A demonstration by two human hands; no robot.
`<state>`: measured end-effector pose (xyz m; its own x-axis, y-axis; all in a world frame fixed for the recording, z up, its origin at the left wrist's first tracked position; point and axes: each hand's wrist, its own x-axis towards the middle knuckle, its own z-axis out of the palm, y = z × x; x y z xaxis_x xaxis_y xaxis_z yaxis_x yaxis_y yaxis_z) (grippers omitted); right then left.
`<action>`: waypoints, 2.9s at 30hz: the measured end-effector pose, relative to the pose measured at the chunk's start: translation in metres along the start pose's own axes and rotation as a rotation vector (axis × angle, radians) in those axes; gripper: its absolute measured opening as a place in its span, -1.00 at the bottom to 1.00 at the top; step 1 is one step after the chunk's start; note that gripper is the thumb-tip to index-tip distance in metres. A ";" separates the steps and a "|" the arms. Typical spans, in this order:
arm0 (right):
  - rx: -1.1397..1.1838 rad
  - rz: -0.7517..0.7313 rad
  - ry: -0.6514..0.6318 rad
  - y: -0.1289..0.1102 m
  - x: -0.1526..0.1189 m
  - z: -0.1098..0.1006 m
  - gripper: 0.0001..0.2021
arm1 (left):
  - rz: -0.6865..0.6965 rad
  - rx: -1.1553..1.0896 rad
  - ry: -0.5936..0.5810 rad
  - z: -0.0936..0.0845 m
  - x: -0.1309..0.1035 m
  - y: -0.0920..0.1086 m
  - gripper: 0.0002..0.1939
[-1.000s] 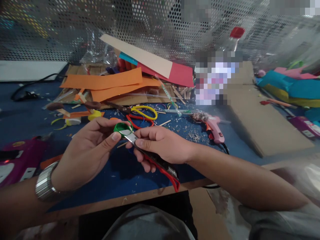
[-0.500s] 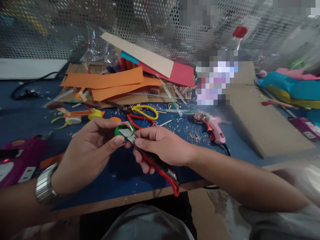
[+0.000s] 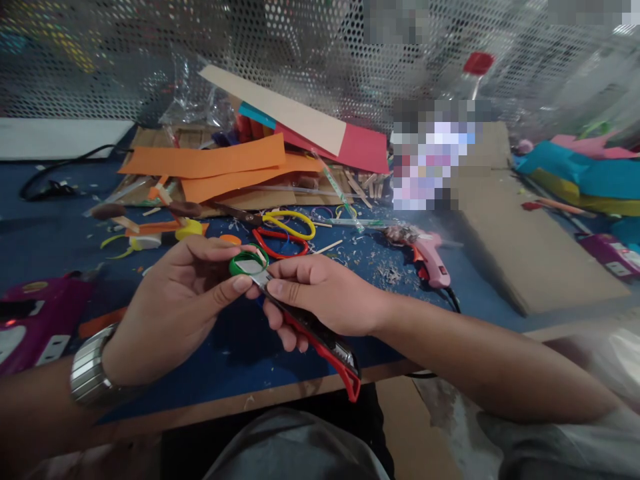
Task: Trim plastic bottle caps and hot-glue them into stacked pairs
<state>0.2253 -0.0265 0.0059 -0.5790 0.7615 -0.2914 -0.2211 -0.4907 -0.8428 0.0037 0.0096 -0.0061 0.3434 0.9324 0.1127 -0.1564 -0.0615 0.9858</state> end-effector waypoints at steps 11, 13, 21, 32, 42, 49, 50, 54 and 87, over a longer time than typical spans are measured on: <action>0.032 -0.028 0.011 -0.002 0.001 -0.007 -0.73 | -0.018 -0.055 -0.001 -0.008 -0.003 -0.008 -0.85; 0.031 -0.026 0.002 -0.003 0.000 -0.008 -0.73 | -0.029 -0.054 -0.015 -0.009 -0.001 -0.009 -0.82; 0.043 -0.012 -0.032 -0.002 0.001 -0.010 -0.76 | -0.136 -0.057 -0.127 -0.009 0.001 -0.008 -0.69; 0.016 -0.013 -0.007 -0.003 0.002 -0.012 -0.77 | -0.143 -0.119 -0.083 -0.008 0.001 -0.008 -0.71; 0.002 -0.021 -0.010 -0.002 0.001 -0.014 -0.76 | -0.152 -0.136 -0.028 -0.010 0.002 -0.010 -0.65; 0.009 -0.001 -0.013 -0.001 0.000 -0.009 -0.77 | -0.096 -0.116 -0.079 -0.005 0.001 -0.008 -0.72; 0.007 0.001 -0.015 -0.001 -0.001 -0.008 -0.77 | -0.094 -0.111 -0.092 -0.005 0.001 -0.008 -0.73; 0.003 -0.005 0.005 -0.001 0.000 -0.005 -0.76 | -0.071 -0.089 -0.087 -0.003 0.001 -0.007 -0.73; -0.011 -0.003 0.021 -0.004 0.002 -0.016 -0.81 | -0.179 -0.112 -0.045 -0.008 0.003 -0.009 -0.65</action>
<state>0.2372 -0.0165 0.0012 -0.5616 0.7718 -0.2982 -0.2138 -0.4835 -0.8488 -0.0015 0.0153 -0.0154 0.4153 0.9080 -0.0554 -0.1903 0.1462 0.9708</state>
